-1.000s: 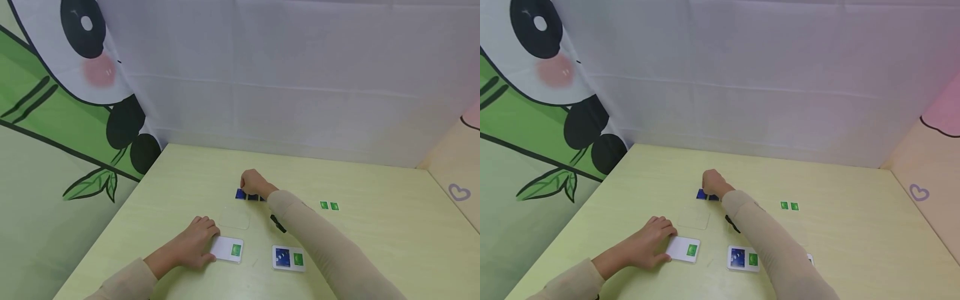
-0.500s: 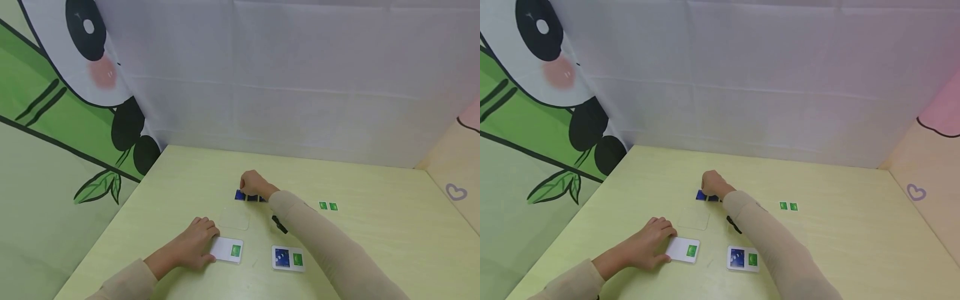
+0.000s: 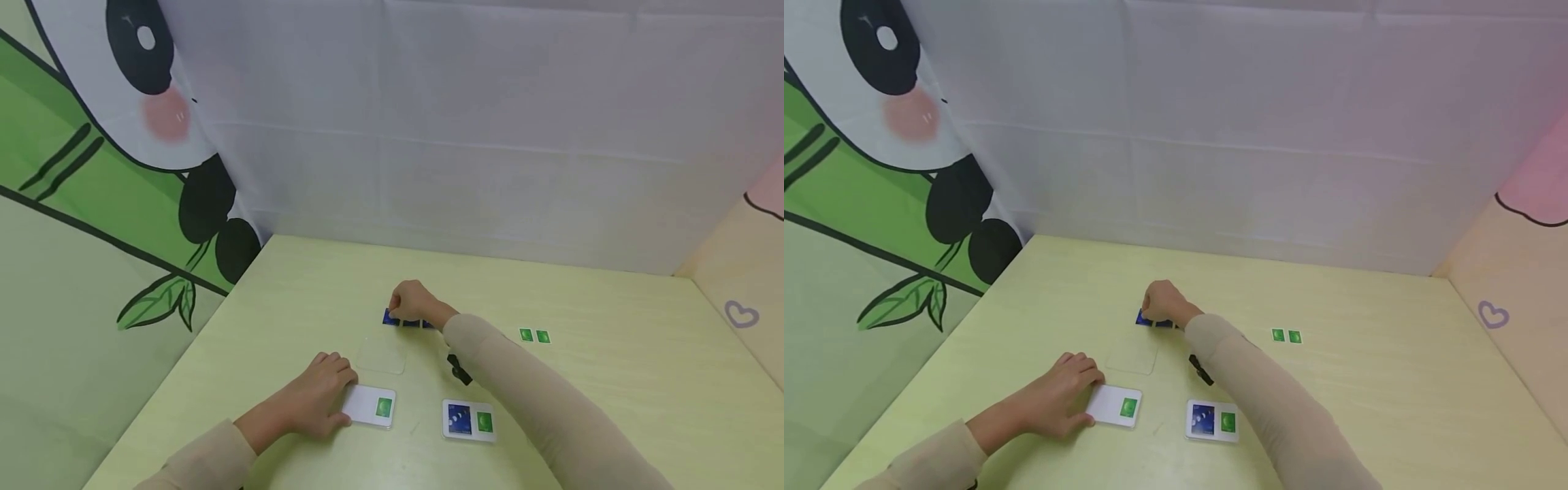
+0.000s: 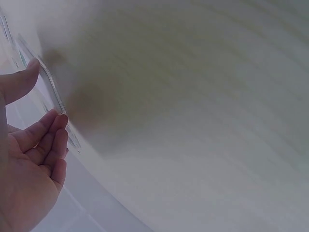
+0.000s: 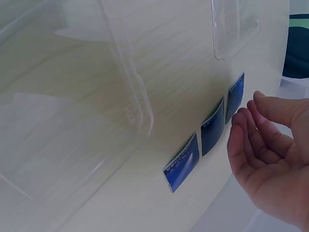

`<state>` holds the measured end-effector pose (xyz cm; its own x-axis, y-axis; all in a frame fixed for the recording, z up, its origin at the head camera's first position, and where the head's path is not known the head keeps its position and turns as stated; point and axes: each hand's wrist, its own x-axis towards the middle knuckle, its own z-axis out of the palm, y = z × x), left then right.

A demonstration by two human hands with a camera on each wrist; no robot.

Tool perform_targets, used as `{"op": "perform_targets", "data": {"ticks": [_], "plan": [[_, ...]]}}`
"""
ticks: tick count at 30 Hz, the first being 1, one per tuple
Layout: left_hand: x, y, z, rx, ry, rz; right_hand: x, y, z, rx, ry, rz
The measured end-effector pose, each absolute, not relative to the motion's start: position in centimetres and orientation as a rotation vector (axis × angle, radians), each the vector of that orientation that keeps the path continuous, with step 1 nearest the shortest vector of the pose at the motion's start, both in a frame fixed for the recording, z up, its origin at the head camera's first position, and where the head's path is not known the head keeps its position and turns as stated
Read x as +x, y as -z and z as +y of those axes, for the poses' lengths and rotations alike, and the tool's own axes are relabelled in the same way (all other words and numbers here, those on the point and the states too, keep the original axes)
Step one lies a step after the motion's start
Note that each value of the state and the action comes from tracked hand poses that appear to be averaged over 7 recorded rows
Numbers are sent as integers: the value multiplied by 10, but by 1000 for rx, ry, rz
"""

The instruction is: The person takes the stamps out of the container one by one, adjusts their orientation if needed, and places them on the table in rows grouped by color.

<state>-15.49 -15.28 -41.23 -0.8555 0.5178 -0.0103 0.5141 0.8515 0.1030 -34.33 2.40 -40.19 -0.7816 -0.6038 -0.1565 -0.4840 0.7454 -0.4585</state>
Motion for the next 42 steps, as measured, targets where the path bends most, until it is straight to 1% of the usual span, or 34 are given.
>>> {"op": "perform_targets", "data": {"ticks": [12, 24, 34, 42], "plan": [[-165, 414, -137, 771, -178, 3004, -356, 398, 39, -850, 620, 2590], [-162, 414, -140, 803, -172, 2977, -342, 393, 52, -907, 671, 2549], [-157, 413, -146, 852, -156, 2977, -327, 392, 55, -872, 734, 2491], [-153, 411, -151, 838, -179, 2951, -316, 393, 59, -840, 789, 2461]]}}
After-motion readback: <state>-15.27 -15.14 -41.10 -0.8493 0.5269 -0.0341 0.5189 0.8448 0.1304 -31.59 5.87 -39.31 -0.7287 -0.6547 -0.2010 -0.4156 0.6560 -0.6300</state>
